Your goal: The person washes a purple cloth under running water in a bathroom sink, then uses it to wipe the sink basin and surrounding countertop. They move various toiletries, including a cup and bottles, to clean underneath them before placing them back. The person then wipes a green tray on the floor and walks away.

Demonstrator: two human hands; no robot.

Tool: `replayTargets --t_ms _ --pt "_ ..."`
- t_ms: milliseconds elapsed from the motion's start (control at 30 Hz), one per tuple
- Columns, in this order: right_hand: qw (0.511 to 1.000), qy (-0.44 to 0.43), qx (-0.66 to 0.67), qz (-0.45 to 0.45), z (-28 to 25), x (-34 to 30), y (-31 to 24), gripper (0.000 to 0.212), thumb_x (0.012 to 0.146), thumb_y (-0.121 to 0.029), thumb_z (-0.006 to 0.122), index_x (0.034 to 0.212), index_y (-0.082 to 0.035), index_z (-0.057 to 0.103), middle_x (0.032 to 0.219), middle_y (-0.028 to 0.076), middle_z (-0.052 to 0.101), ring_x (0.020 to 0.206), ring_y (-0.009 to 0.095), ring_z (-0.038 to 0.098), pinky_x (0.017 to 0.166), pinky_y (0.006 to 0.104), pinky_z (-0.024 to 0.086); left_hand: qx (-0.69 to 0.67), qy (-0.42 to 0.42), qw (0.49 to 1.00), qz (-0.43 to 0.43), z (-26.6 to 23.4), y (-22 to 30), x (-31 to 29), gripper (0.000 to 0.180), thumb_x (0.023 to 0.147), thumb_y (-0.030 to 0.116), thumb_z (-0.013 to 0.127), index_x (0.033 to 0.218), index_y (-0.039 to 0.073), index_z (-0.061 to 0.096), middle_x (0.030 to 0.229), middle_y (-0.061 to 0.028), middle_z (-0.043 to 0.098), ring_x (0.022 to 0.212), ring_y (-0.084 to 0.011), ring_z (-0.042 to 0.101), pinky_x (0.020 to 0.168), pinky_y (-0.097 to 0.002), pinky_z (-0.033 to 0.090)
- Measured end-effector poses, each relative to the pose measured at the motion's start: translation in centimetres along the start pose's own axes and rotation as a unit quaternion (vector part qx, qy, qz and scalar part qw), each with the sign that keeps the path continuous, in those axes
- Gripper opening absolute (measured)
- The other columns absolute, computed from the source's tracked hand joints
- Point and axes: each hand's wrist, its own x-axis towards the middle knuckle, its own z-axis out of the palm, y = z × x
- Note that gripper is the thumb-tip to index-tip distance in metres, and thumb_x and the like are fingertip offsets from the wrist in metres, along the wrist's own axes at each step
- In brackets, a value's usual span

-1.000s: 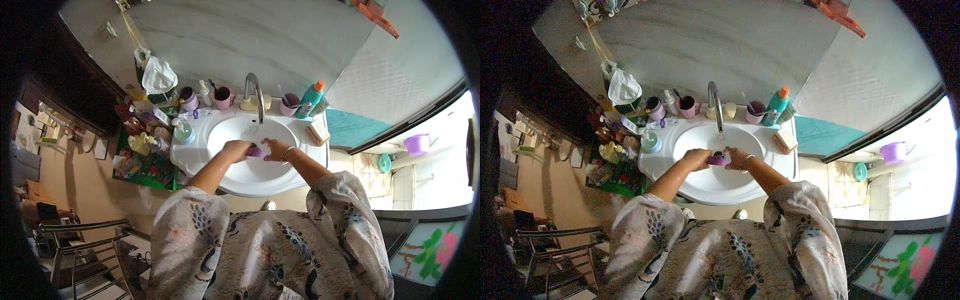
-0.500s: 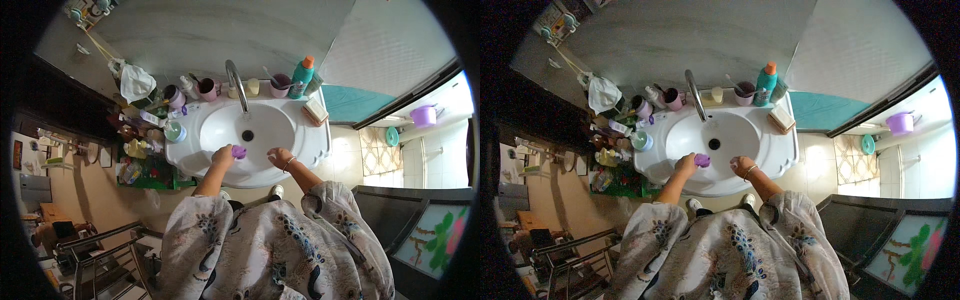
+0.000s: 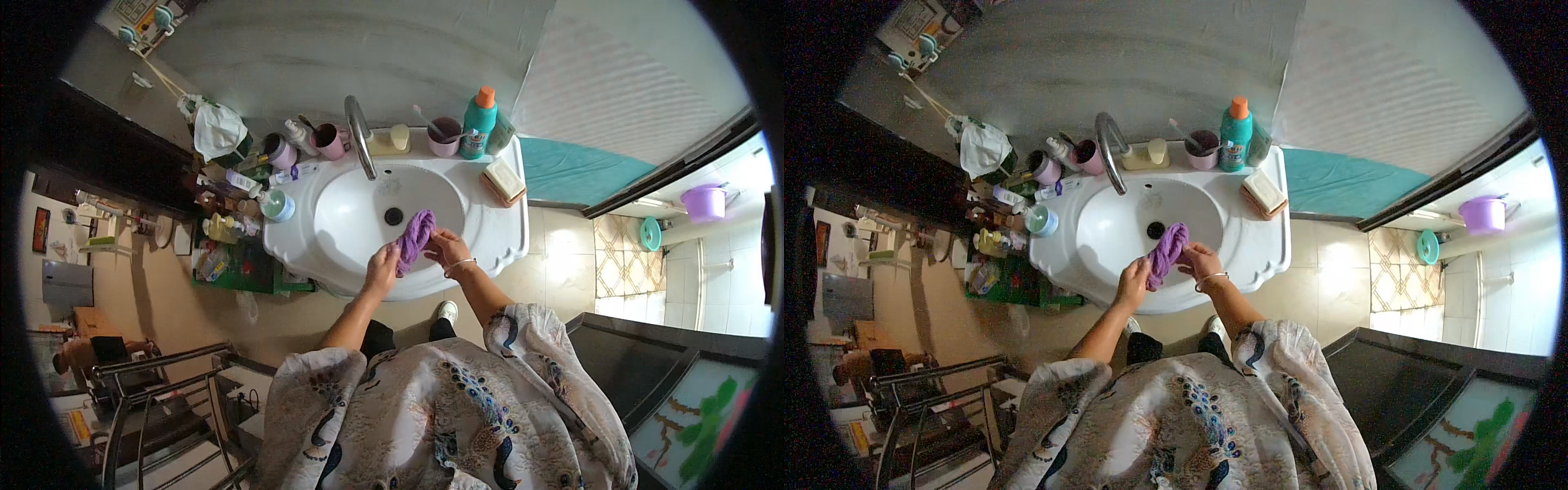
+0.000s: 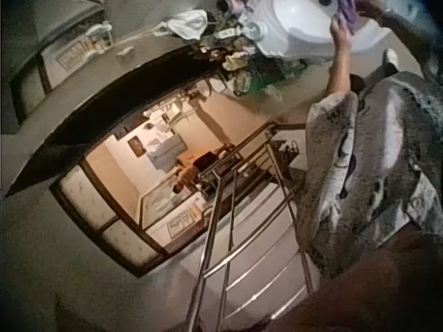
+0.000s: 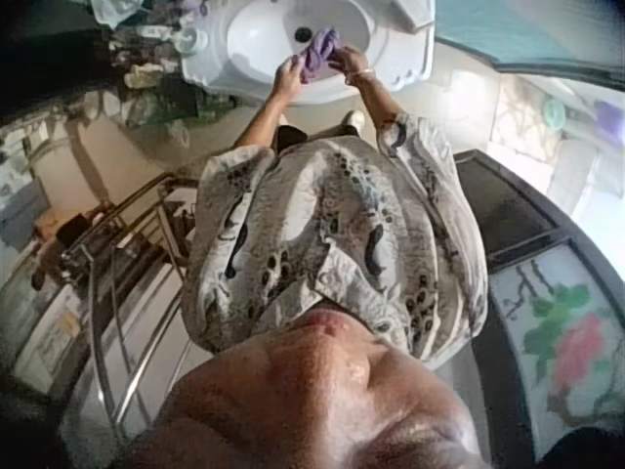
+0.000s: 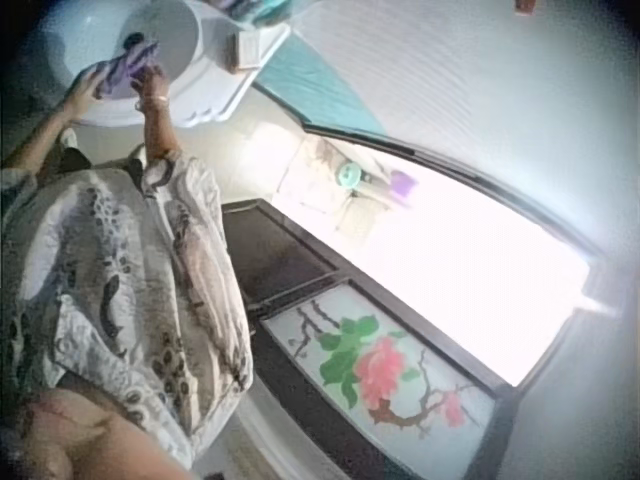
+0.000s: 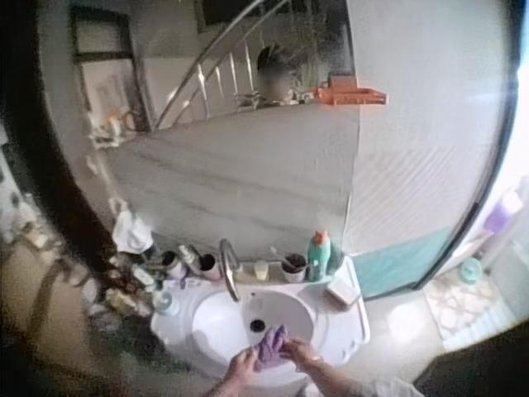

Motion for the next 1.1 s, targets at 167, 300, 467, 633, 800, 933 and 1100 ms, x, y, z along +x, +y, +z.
replayTargets --t_ms 167,300,467,633,800,933,1100 --pt "0.913 0.093 -0.299 -0.262 -1.4 0.0 -2.8 0.022 0.086 -0.017 0.062 0.094 0.003 0.064 0.081 0.01 0.068 0.072 0.02 0.065 0.062 0.0275 0.051 0.039 0.186 0.981 0.046 -4.8 -5.2 3.1 0.033 0.094 0.029 0.044 0.093 -0.001 0.059 0.072 -0.0048 0.057 0.067 -0.0147 0.056 0.064 -0.0302 0.047" --pt "0.713 0.113 -0.507 -0.471 3.9 -5.1 -6.8 0.011 0.08 -0.004 0.061 0.09 -0.004 0.064 0.083 0.014 0.064 0.074 0.031 0.061 0.066 0.0346 0.049 -0.176 0.174 0.965 0.089 -5.4 1.8 2.2 0.03 0.095 0.025 0.046 0.103 0.001 0.059 0.093 -0.0022 0.061 0.083 -0.0133 0.055 0.072 -0.029 0.045" --pt "0.579 0.025 -0.644 -0.499 6.2 -5.1 -8.3 0.01 0.08 -0.007 0.06 0.089 -0.005 0.064 0.089 0.012 0.064 0.084 0.033 0.058 0.075 0.0388 0.048 0.212 -0.078 0.96 0.163 -10.4 0.5 5.9 0.032 0.094 0.028 0.043 0.11 0.007 0.06 0.104 -0.0078 0.063 0.09 -0.0265 0.059 0.08 -0.0355 0.046" --pt "0.721 0.104 -0.539 -0.424 6.9 -4.9 -7.8 0.018 0.089 -0.015 0.05 0.093 0.0 0.06 0.083 0.01 0.064 0.077 0.028 0.06 0.069 0.0325 0.049 0.094 -0.045 0.973 0.206 -10.7 2.1 6.3 0.034 0.091 0.027 0.043 0.098 0.001 0.062 0.081 -0.0056 0.064 0.081 -0.0227 0.059 0.076 -0.0358 0.045" --pt "0.976 0.089 -0.07 -0.187 8.4 -6.3 -6.6 0.025 0.092 -0.02 0.044 0.092 0.0 0.06 0.085 0.008 0.063 0.078 0.022 0.06 0.074 0.0319 0.049 -0.375 -0.182 0.908 -0.05 -10.8 4.0 5.6 0.03 0.091 0.031 0.044 0.083 0.006 0.059 0.09 -0.0132 0.064 0.074 -0.0241 0.061 0.067 -0.0367 0.049" --pt "0.98 -0.009 0.158 -0.123 8.3 -6.8 -5.8 0.031 0.092 -0.024 0.04 0.101 0.0 0.058 0.098 0.015 0.063 0.091 0.028 0.062 0.087 0.0435 0.049 -0.5 -0.197 0.841 -0.061 -12.0 7.0 3.8 0.033 0.091 0.04 0.046 0.089 0.008 0.052 0.09 -0.0204 0.062 0.066 -0.0222 0.061 0.057 -0.0306 0.051" --pt "0.973 -0.146 0.149 -0.1 6.6 -5.6 -2.3 0.032 0.091 -0.023 0.049 0.115 -0.001 0.052 0.107 0.014 0.062 0.096 0.025 0.061 0.089 0.0408 0.049 -0.238 -0.28 0.89 -0.271 -6.6 2.4 3.9 0.043 0.095 0.029 0.044 0.131 0.005 0.041 0.11 -0.0199 0.061 0.085 -0.0282 0.064 0.073 -0.0356 0.054"
